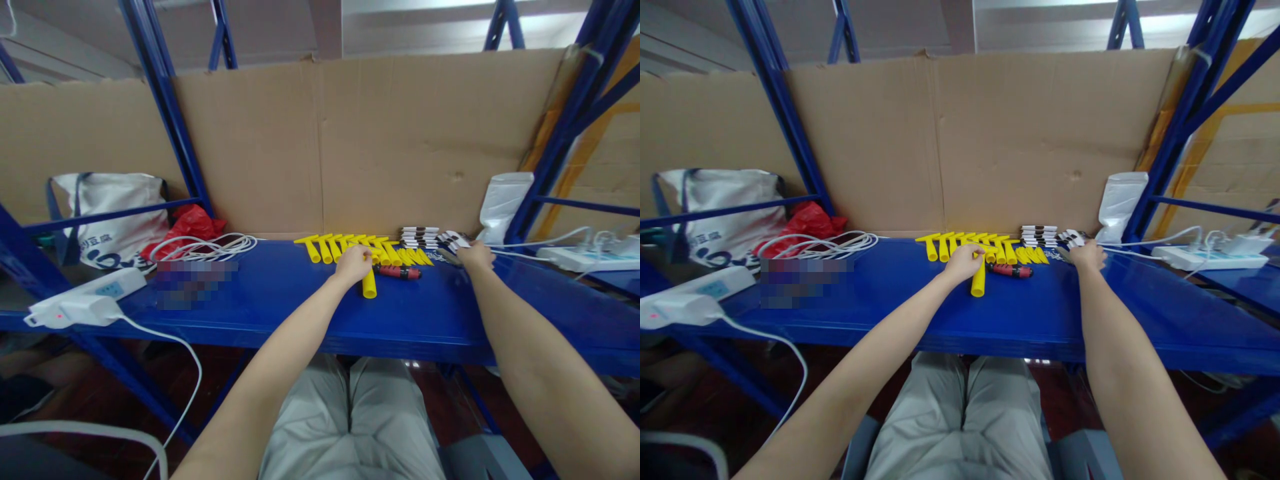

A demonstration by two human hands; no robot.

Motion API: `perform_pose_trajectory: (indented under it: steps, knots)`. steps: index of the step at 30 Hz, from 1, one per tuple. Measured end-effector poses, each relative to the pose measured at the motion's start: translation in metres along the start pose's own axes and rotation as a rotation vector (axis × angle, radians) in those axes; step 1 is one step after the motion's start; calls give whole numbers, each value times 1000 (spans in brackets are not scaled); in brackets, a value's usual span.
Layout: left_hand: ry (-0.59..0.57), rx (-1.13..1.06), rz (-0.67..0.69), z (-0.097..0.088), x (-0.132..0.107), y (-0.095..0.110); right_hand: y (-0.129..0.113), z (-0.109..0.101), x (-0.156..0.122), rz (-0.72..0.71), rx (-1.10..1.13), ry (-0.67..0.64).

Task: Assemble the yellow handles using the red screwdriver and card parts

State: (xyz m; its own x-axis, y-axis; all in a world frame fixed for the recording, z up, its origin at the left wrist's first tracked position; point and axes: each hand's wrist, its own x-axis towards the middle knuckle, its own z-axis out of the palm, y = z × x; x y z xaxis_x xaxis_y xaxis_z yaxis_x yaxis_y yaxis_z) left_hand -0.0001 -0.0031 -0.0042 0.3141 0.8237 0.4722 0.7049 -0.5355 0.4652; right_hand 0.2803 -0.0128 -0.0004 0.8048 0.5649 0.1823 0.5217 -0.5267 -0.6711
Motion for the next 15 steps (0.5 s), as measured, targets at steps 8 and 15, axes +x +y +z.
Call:
perform_pose_trajectory:
  steps: [8, 15]
  knots:
    - [-9, -11, 5, 2, 2, 0, 11, 11, 23, -45, 67, -90]
    - [-3, -44, 0, 2, 1, 0, 12, 16, 23, -44, 30, -112]
